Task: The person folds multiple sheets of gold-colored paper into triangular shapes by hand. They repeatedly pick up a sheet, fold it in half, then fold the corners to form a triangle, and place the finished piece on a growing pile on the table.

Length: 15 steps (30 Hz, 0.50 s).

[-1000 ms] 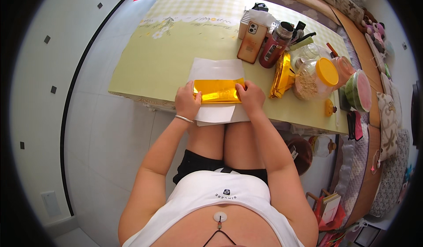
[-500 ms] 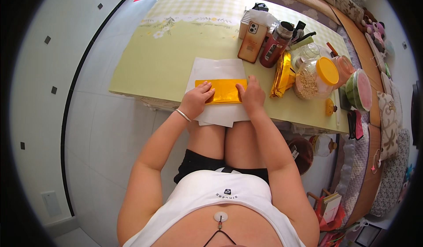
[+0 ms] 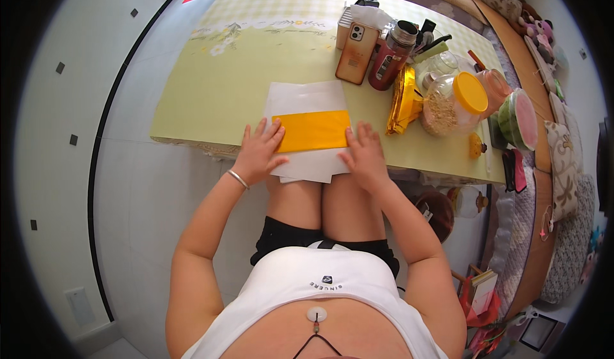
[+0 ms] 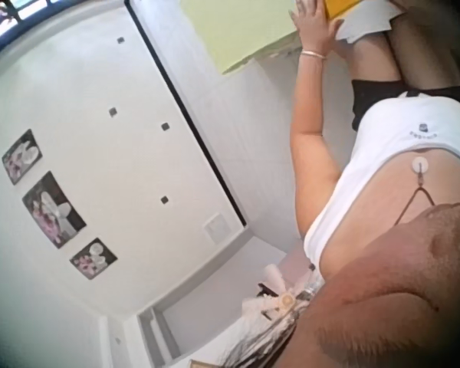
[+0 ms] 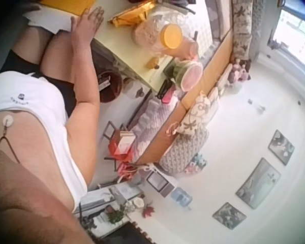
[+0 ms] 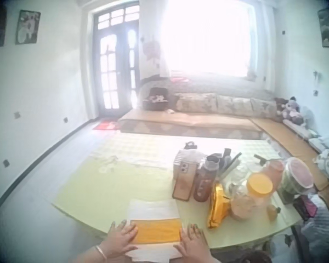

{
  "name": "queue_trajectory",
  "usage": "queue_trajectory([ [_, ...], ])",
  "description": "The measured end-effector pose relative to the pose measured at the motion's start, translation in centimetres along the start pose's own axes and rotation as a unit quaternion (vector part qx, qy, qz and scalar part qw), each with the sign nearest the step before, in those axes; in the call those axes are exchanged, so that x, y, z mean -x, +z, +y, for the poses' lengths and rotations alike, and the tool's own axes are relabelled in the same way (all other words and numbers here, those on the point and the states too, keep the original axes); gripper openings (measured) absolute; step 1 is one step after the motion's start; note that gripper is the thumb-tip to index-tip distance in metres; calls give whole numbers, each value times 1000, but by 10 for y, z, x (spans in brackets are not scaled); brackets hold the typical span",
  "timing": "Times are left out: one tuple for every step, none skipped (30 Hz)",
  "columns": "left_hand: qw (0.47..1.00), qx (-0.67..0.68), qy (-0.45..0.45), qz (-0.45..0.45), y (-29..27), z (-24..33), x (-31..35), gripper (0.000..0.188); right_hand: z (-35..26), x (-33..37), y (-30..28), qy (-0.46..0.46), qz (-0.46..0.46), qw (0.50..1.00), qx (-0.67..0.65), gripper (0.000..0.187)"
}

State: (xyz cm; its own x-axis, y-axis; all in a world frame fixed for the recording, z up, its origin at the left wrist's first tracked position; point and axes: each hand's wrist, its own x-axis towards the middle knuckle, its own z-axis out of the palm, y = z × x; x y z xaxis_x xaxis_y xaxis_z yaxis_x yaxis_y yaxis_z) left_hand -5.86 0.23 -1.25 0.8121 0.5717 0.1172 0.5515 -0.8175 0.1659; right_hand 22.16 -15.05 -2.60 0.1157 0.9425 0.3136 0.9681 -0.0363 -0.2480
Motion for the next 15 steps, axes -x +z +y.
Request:
queue_trajectory([
  [1000,15,-5,11,-2,-7,-7,80,7,-1,-1,2,52,999,-8,71],
  [998,40,-12,38,-7,-10,-16,75,9,-8,-4,33,64,995,-69,70],
  [996,65,-20,65,-10,-10,-28,71,10,-15,-6,62,80,986,-131,69],
  [992,89,-26,91,-14,-8,-39,68,5,-27,-12,120,53,961,-245,67],
  [986,113,-31,117,-16,-4,-48,65,1,-37,-15,176,25,918,-354,66],
  [984,89,-55,143,-10,-1,-54,64,-2,-47,-13,221,-3,881,-419,66],
  [987,101,-90,85,-14,-1,-63,63,-2,-56,-8,267,-28,836,-478,65],
  [986,110,-125,25,-20,-3,-74,63,-2,-61,-2,310,-54,783,-536,65],
  [979,118,-160,-34,-24,-3,-83,63,-2,-62,3,320,-40,779,-538,64],
  [981,117,-153,11,-13,-13,-81,52,-6,-64,9,325,-32,776,-540,64],
  [977,147,-156,-4,-10,-18,-81,47,-9,-66,12,332,-24,772,-541,64],
  [971,177,-160,-18,-7,-23,-83,42,-8,-66,12,333,-20,763,-553,63],
  [965,206,-160,-35,-8,-23,-84,37,-7,-64,12,338,-14,752,-566,62],
  [957,234,-171,9,-7,-20,-80,31,-6,-62,12,343,-8,740,-579,61],
  [946,262,-181,54,-5,-15,-71,25,-4,-60,12,342,-9,725,-598,56],
])
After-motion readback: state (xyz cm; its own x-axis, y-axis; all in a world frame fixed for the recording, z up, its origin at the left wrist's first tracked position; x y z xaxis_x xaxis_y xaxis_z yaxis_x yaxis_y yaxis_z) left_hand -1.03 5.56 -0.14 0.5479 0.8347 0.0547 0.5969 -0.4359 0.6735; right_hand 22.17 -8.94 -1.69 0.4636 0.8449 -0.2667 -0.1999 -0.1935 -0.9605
